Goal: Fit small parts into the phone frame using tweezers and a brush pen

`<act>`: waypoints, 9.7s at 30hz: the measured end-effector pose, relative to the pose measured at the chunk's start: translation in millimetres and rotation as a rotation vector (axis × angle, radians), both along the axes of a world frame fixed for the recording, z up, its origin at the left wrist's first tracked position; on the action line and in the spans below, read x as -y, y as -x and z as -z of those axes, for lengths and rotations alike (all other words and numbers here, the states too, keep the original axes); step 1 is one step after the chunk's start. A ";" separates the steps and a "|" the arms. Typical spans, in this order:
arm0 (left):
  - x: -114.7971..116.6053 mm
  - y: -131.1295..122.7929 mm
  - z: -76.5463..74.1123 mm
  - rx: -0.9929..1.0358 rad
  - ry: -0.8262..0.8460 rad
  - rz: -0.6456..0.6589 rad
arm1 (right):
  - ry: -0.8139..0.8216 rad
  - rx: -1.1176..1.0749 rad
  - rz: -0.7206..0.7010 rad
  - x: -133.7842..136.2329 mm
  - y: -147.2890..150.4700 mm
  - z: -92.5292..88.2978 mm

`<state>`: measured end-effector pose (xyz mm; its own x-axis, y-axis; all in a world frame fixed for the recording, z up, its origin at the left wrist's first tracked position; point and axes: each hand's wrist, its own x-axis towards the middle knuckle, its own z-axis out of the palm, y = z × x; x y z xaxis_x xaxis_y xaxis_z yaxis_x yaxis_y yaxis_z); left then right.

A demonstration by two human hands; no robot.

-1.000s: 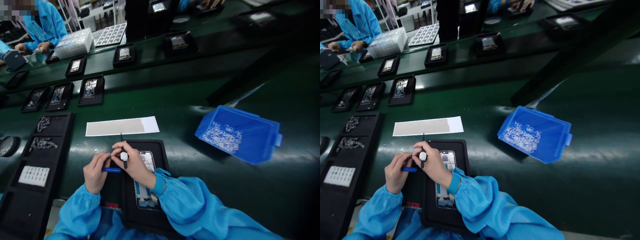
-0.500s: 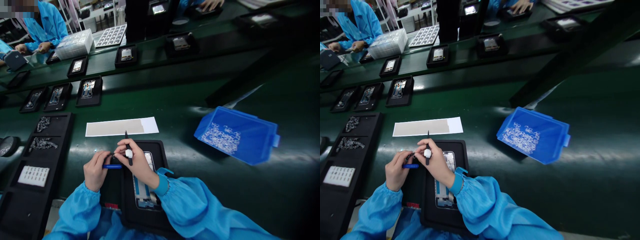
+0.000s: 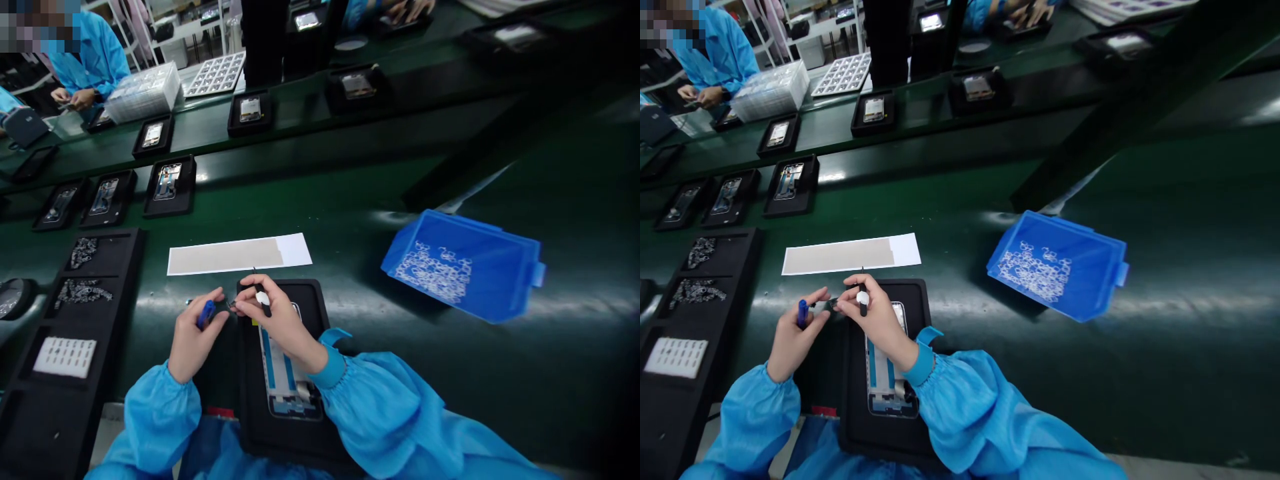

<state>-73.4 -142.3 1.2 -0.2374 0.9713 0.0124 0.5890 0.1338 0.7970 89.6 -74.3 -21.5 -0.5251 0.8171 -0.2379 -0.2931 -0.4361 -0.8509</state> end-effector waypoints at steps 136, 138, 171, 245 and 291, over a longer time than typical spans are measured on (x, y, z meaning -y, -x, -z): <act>5.0 -52.5 -7.4 0.142 -0.452 -0.153 | -0.482 0.156 0.421 10.5 -18.6 -4.3; 4.5 -51.1 -7.3 0.221 -0.392 -0.191 | -0.479 0.125 0.408 11.2 -18.6 -4.3; -5.0 -50.3 -2.7 -0.102 -0.170 0.085 | -0.920 0.690 0.014 -16.9 -92.4 23.2; -11.3 -71.2 7.5 -0.933 -0.130 0.586 | -0.689 0.634 -0.039 -14.2 -101.9 22.3; 16.7 -60.9 26.9 -0.490 -0.282 0.437 | -0.669 0.712 0.126 4.2 -98.7 13.1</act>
<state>-12.5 -159.0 -25.7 0.2702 0.9204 0.2827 0.8410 -0.3685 0.3961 188.3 -78.4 -34.6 -0.3381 0.9387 0.0675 0.3721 0.1992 -0.9066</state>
